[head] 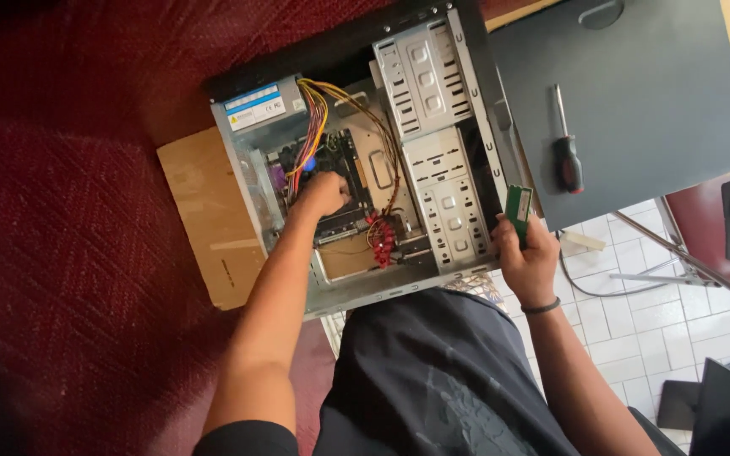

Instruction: The person is installing RAM modules and connecting internal power cables inside a desktop computer case after handling screws.

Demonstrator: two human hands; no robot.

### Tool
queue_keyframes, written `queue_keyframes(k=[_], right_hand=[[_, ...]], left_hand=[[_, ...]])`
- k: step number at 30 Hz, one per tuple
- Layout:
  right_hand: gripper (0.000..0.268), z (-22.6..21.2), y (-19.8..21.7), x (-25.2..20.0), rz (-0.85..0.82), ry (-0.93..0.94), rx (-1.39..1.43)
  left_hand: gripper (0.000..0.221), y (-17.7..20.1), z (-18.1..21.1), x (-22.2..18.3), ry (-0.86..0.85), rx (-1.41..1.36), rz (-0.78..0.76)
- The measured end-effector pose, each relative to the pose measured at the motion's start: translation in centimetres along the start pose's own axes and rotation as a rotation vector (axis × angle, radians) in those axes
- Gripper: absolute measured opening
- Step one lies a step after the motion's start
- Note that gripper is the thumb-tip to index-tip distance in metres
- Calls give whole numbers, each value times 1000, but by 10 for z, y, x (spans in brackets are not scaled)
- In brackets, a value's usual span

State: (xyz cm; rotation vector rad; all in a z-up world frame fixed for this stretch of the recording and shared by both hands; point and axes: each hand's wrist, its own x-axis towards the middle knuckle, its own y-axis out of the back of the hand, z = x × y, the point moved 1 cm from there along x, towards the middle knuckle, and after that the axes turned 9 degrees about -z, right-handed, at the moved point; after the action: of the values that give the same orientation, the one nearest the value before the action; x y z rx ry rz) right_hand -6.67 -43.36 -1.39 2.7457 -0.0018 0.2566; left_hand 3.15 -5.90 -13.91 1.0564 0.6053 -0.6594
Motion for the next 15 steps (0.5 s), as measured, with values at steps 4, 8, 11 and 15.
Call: queue_keyframes(k=[4, 8, 11, 15], right_hand=[[14, -1, 1, 0, -7, -42, 16], [14, 5, 0, -1, 2, -32, 50], [14, 3, -1, 0, 11, -31, 43], [11, 13, -2, -5, 33, -24, 12]], left_hand=[[37, 5, 15, 12, 153, -273, 70], [39, 1, 21, 22, 268, -348, 128], [48, 24, 51, -8, 301, -444, 135], [38, 24, 55, 2, 332, -302, 235]])
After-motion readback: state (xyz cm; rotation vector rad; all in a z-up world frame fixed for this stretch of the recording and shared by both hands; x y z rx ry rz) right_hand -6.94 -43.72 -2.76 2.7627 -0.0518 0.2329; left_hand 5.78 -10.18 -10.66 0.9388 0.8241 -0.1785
